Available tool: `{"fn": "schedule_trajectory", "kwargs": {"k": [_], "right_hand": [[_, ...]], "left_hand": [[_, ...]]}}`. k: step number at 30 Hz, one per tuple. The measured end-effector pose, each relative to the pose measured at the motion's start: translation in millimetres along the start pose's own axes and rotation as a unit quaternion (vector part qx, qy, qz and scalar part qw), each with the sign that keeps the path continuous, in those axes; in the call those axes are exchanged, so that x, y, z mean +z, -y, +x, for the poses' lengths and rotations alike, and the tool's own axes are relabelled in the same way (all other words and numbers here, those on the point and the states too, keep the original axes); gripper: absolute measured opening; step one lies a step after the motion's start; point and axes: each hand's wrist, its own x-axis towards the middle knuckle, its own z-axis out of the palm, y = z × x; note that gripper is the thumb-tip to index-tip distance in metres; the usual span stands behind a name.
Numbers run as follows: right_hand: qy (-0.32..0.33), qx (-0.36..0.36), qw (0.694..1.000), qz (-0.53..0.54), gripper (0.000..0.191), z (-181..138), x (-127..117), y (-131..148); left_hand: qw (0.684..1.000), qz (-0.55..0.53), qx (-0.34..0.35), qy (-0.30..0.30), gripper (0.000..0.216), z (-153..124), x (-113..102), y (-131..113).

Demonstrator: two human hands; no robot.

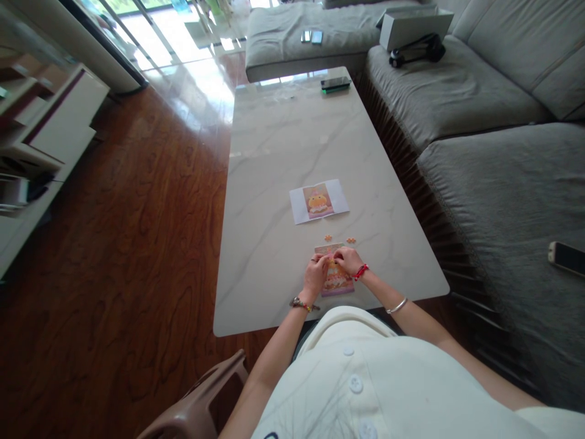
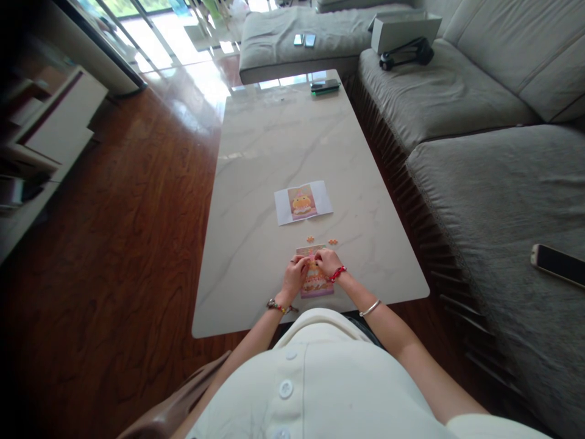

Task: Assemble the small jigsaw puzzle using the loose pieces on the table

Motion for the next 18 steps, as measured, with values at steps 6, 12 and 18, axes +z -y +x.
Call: {"fn": "schedule_trajectory", "kwargs": {"k": [6,12,18], "right_hand": [[0.004,0.001,1.0,0.013,0.007,-0.3,0.0,-0.4],[0.032,-0.002,0.997,0.077,0.008,-4.4,-3.1,5.0],[0.01,0.02,0.976,0.219,0.014,-6.4,-6.9,8.9]], "left_hand": [[0.999,-0.027,-0.021,0.003,0.019,2.6,2.1,-1.0],[0.998,-0.06,-0.035,-0.002,0.016,2.9,3.5,-0.8],[0.978,-0.181,-0.101,-0.025,0.015,7.6,-5.5,-7.9]]}}
